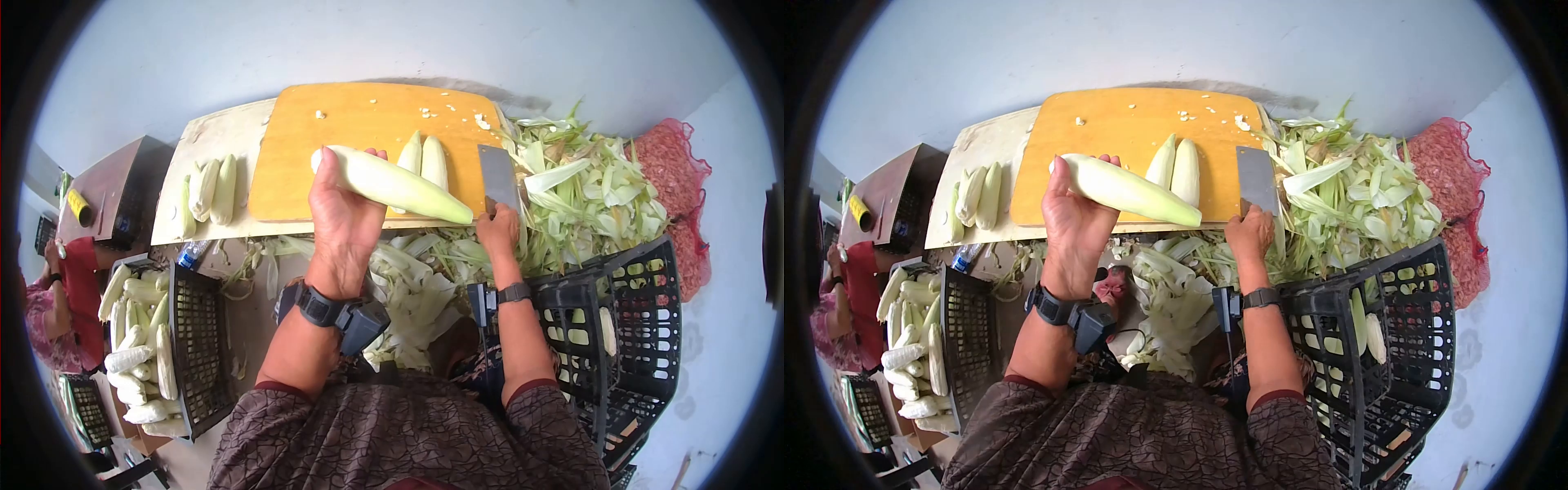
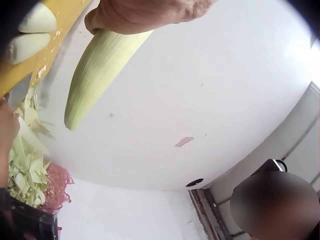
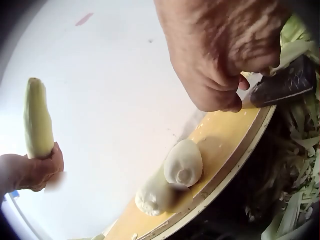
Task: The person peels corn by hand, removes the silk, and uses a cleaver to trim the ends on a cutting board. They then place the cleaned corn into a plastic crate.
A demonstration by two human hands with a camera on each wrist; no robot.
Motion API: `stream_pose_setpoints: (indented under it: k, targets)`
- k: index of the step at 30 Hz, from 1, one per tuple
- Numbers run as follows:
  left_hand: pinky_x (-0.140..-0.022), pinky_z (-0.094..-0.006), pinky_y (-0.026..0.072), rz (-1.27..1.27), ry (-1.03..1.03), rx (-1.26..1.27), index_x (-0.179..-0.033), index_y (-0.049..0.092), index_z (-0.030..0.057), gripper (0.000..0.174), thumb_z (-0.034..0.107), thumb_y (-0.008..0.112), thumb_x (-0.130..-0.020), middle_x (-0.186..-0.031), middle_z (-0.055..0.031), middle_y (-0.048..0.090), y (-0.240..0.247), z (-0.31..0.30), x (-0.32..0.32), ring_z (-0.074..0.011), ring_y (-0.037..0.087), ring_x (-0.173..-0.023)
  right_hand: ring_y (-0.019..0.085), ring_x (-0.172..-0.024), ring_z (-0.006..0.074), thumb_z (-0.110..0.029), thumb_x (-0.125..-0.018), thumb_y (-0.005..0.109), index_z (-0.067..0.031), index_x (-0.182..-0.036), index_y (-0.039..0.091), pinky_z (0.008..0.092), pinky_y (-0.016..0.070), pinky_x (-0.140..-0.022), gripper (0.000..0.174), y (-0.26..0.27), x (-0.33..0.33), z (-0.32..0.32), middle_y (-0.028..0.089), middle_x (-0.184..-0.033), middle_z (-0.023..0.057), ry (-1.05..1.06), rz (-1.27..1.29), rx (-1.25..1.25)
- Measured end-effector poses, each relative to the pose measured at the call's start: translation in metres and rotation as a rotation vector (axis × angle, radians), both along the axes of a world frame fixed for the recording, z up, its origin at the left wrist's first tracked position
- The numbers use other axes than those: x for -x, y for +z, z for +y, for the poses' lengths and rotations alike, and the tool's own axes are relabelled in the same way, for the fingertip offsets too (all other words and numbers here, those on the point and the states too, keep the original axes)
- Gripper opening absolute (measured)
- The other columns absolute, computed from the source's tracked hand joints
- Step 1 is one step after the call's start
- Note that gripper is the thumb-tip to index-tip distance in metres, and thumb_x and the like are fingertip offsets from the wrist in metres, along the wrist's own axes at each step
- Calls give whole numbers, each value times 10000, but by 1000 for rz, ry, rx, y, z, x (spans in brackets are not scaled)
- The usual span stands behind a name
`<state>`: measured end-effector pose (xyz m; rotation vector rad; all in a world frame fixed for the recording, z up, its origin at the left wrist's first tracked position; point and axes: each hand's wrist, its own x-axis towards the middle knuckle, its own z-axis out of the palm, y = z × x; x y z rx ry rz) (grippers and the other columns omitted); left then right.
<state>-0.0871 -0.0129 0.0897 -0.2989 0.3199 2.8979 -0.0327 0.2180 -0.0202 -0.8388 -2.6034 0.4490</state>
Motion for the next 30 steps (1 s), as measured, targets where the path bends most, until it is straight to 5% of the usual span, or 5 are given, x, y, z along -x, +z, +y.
stream_pose_setpoints:
  k: [4, 9, 15, 21, 30]
  targets:
    - [-899, -436, 423, -36, -10, 4, -997, 449, 42, 347, 353, 530, -866, -943, -165, 529, -3, 0, 1, -314, 519, -940, 591, -825, 353, -194, -753, 599, 61, -986, 575, 423, 454, -733, 346, 11, -5, 5, 603, -906, 242, 33, 102, 173]
    - [-900, -438, 421, -27, -36, -27, -1003, 442, 57, 332, 356, 512, -877, -944, -166, 527, -5, 0, -1, -314, 518, -938, 618, -738, 169, -145, -833, 545, 61, -983, 585, 281, 491, -662, 259, 26, -14, -2, 634, -838, 105, 188, 282, 691]
    - [-904, -437, 415, -6, -40, -7, -1003, 444, 68, 328, 360, 518, -873, -941, -167, 528, 1, -5, -10, -302, 520, -933, 626, -770, 212, -52, -803, 524, 69, -1159, 453, 288, 517, -691, 383, 80, -37, -42, 618, -914, 174, 526, 273, 1310]
    - [-917, -431, 411, 46, -38, -14, -1020, 418, 49, 346, 346, 520, -874, -960, -160, 509, 2, -13, -18, -295, 518, -922, 623, -818, 216, -39, -804, 547, 72, -1195, 423, 301, 515, -714, 425, 100, -56, -68, 601, -1002, 196, 827, 211, 1513]
    - [-921, -442, 396, 272, -200, -6, -1060, 428, 55, 332, 331, 495, -885, -1018, -165, 548, 3, -33, -27, -303, 521, -1009, 619, -807, 219, -96, -846, 537, 75, -1172, 446, 313, 518, -689, 379, 99, -72, -87, 606, -960, 190, 908, 413, 1559]
